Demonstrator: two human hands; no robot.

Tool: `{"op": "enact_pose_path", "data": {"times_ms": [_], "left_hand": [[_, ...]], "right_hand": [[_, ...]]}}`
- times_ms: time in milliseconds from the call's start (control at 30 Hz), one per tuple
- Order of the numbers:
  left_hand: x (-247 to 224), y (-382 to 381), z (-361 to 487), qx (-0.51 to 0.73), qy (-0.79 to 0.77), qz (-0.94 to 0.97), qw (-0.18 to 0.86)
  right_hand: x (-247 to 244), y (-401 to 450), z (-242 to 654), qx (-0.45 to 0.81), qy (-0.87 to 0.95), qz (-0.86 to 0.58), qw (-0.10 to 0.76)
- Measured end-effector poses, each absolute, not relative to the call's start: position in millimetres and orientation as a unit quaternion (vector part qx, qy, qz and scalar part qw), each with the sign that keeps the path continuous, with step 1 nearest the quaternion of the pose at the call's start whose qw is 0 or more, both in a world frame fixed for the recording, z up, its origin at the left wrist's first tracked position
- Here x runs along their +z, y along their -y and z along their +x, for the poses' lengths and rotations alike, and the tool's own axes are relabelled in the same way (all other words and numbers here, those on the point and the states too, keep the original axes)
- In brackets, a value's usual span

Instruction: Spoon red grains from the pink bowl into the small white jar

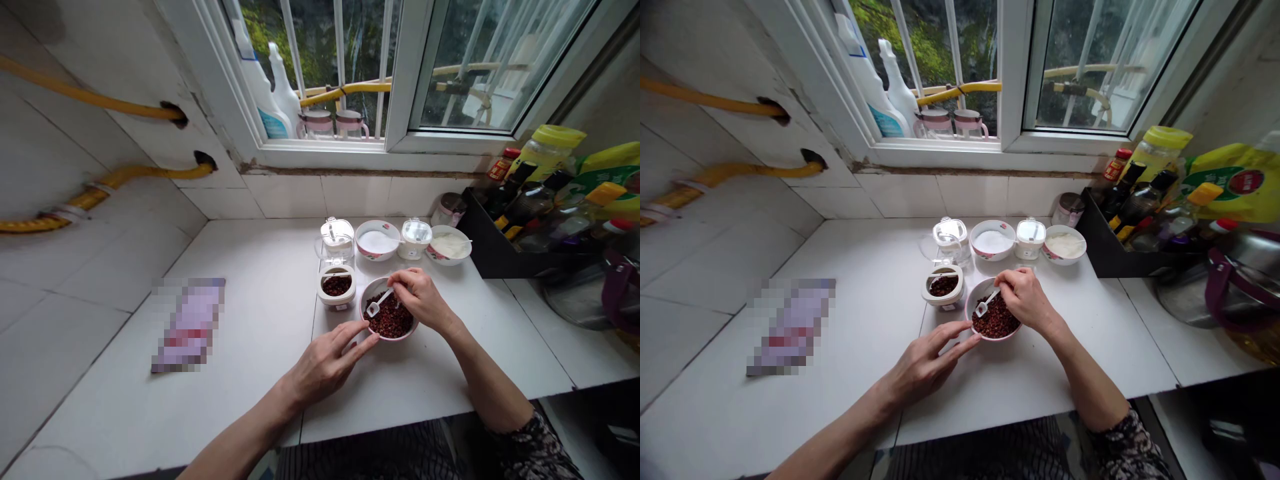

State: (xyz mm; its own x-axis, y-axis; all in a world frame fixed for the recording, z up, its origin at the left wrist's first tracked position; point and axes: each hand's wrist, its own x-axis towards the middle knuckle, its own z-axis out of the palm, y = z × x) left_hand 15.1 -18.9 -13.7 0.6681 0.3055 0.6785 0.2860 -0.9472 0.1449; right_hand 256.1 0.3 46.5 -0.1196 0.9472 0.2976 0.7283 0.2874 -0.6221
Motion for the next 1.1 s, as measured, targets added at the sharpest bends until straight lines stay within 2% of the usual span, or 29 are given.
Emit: {"op": "enact_pose_path", "data": {"times_ms": [233, 400, 533, 633, 700, 833, 900, 1067, 1100], "left_hand": [[-13.3, 18.5, 15.6, 0.378, -0.156, 0.913, 0.008], [-13.0, 18.7, 15.8, 0.378, -0.154, 0.913, 0.011], [-12.1, 18.9, 15.9, 0.382, -0.154, 0.911, 0.005], [-11.1, 18.7, 16.5, 0.386, -0.151, 0.910, 0.001], [-10.5, 18.6, 16.9, 0.386, -0.151, 0.910, 0.000], [-10.5, 18.7, 17.2, 0.389, -0.151, 0.909, -0.004], [-11.2, 18.9, 16.9, 0.387, -0.155, 0.909, -0.006], [-12.7, 19.0, 15.5, 0.372, -0.158, 0.914, 0.004], [-12.9, 18.9, 15.3, 0.371, -0.157, 0.915, 0.008]], "right_hand": [[48.2, -1.0, 255.2, 0.230, 0.697, -0.576, 0.361], [51.6, -3.8, 256.7, 0.346, 0.603, -0.574, 0.432], [56.9, -6.1, 249.6, 0.361, 0.554, -0.550, 0.511], [60.1, -4.2, 235.3, 0.306, 0.560, -0.544, 0.545], [59.5, -1.7, 224.3, 0.223, 0.603, -0.536, 0.547], [53.4, 1.4, 210.9, 0.027, 0.760, -0.429, 0.488], [53.0, 2.4, 212.3, -0.030, 0.796, -0.383, 0.468], [64.1, 4.9, 238.7, -0.042, 0.748, -0.432, 0.501], [65.6, 4.8, 245.4, -0.024, 0.745, -0.457, 0.484]]}}
